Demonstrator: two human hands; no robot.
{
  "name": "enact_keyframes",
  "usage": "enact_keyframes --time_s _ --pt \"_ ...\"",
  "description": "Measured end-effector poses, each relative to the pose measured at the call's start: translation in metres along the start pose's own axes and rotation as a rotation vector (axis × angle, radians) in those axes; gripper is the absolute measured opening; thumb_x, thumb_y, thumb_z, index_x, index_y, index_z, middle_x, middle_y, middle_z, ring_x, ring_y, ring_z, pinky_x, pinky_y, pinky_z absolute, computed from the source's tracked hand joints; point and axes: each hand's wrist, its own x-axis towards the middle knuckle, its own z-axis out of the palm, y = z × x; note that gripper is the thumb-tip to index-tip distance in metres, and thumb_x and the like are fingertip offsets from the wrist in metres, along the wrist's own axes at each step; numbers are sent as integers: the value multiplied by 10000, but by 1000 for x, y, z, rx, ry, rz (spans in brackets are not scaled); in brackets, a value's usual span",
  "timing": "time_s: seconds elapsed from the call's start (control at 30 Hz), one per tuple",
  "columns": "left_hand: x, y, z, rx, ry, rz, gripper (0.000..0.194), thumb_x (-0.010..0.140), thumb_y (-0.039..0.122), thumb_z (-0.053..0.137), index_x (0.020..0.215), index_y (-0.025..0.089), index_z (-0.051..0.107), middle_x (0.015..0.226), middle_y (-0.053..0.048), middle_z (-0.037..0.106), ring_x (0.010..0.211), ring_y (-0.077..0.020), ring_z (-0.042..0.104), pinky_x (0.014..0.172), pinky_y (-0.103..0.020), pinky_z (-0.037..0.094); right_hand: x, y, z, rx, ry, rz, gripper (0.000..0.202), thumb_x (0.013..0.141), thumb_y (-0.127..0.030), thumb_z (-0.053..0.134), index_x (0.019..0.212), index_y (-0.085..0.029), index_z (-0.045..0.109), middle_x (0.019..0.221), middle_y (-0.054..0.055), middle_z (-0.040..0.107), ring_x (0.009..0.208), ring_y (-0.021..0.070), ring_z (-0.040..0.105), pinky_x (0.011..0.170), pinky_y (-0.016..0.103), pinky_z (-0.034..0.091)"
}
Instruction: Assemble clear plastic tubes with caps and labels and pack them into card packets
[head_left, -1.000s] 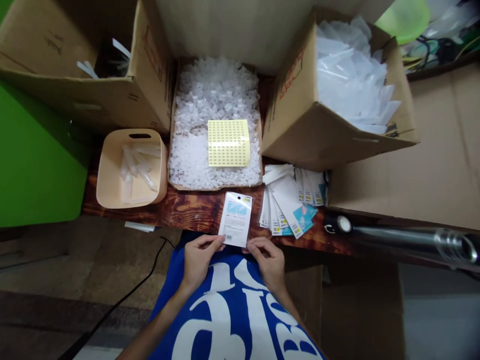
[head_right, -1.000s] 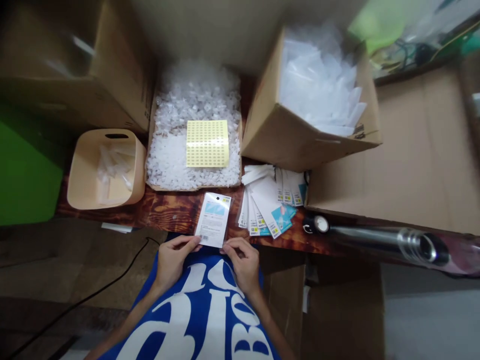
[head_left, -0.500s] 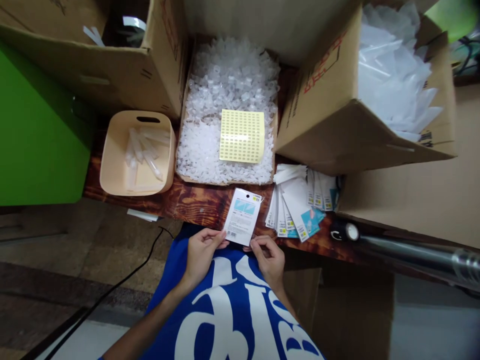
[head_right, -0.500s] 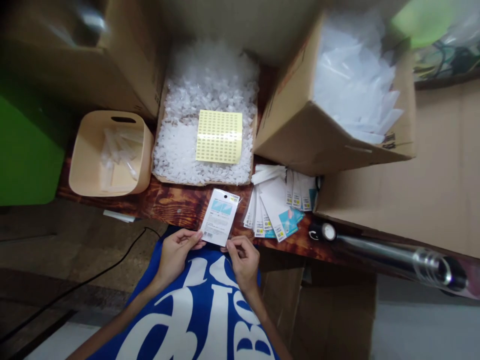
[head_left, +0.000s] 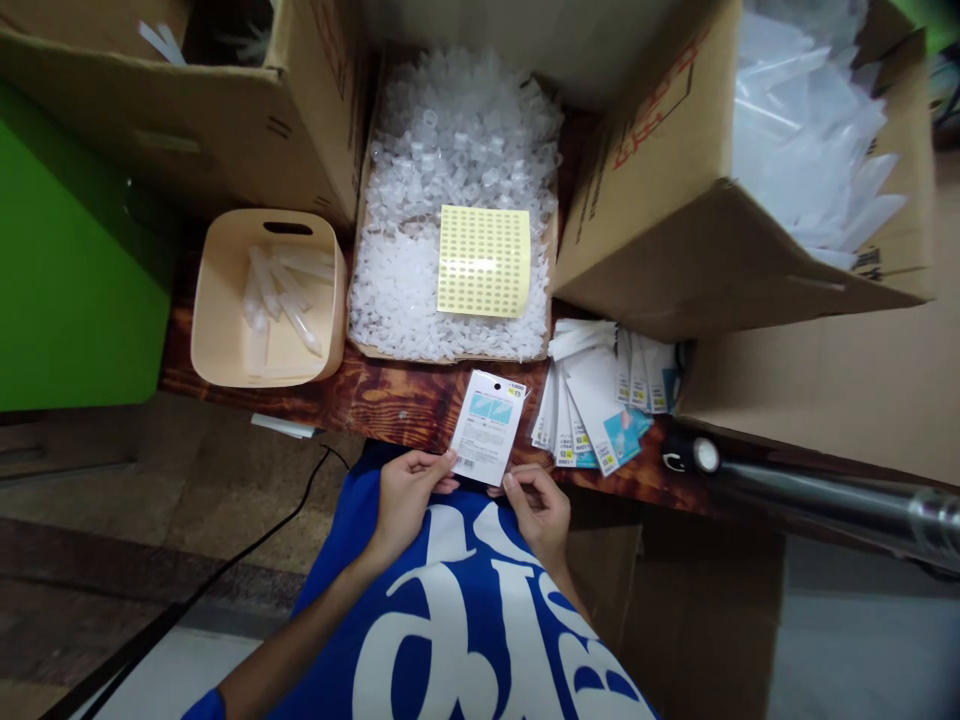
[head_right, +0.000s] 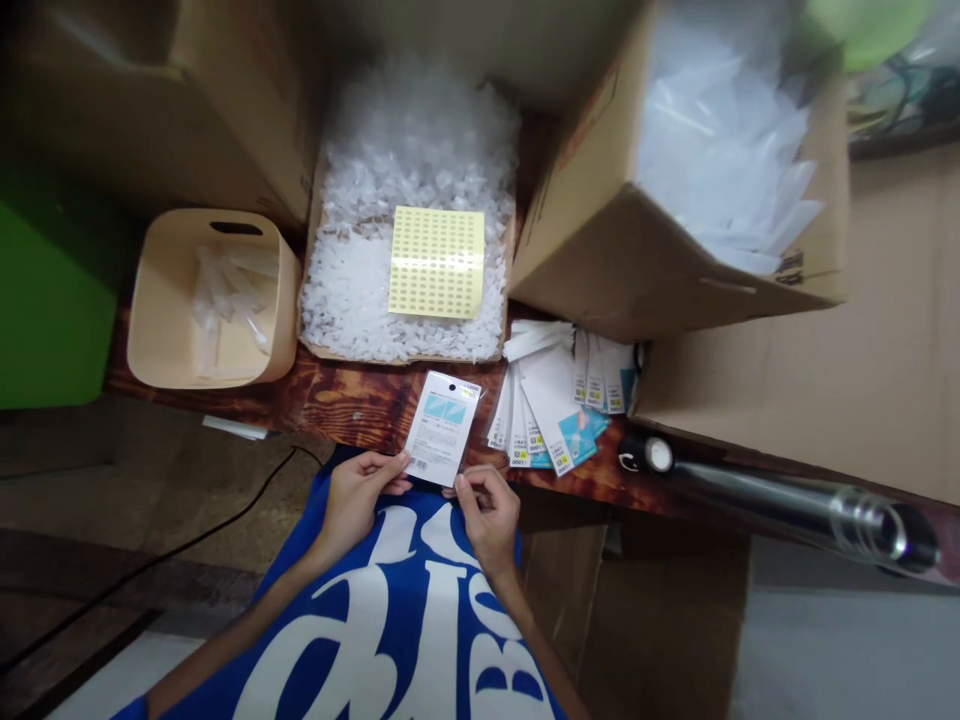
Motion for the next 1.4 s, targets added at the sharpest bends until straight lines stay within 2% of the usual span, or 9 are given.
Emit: enact_keyframes --time_s 0.2,0.3,0.5,0.7,0.8,0.97,1.07,1.23,1.4 --pt "5 -2 4 -80 10 -105 424 551 461 934 623 122 691 597 -54 723 503 -135 688 497 -187 538 0 1 -1 5 -7 12 212 939 -358 657 793 -205 642 813 35 655 630 172 689 591 288 591" --pt "7 -1 7 -68 25 -136 487 564 533 907 568 127 639 532 -49 683 447 -131 657 432 -183 488 0 1 -2 7 -18 1 203 937 -338 660 786 -203 647 799 30 647 630 171 681 585 287 575" --pt "6 2 4 -53 36 -95 577 543 653 867 606 134 623 546 -36 678 419 -116 624 396 -180 455 -2 1 -6 -28 -23 -16 201 939 -323 652 777 -205 659 786 34 637 677 183 663 603 295 551" --pt "1 0 -4 69 -218 -56 483 593 534 897 854 141 794 863 -103 797 795 -230 759 636 -262 601 -3 1 -11 36 -48 -19 188 929 -297 672 769 -200 664 793 31 634 669 174 661 607 291 545" --pt "2 -2 -4 31 -253 -48 432 619 501 897 844 145 796 830 -81 794 796 -214 747 676 -262 592 -4 3 -12 142 -68 39 188 916 -311 698 771 -195 671 778 21 640 638 168 673 605 287 559" --pt "-2 6 -3 -66 -310 -90 388 590 443 931 716 129 742 769 -58 769 687 -135 679 597 -192 516 -3 2 -11 402 -37 215 312 935 -461 659 798 -182 658 716 9 662 541 157 673 526 279 582" --pt "-4 17 -6 -93 -391 -117 382 589 413 939 629 121 695 694 -37 733 598 -87 605 552 -167 471 3 -5 -11 520 -114 268 324 920 -500 674 848 -186 634 635 1 679 480 152 654 466 252 552" --pt "-5 32 -13 -28 -499 -103 373 624 385 929 634 110 677 662 -34 706 562 -74 568 513 -157 437 19 -16 -13 616 -402 258 324 921 -479 687 819 -184 603 584 8 698 416 139 620 408 221 492" --pt "-8 40 -3 -167 -516 -128 366 691 385 888 658 135 622 624 9 643 501 -61 516 467 -163 416 32 -26 -5 732 -446 173 312 889 -424 743 767 -193 571 587 2 695 431 129 605 417 210 472"
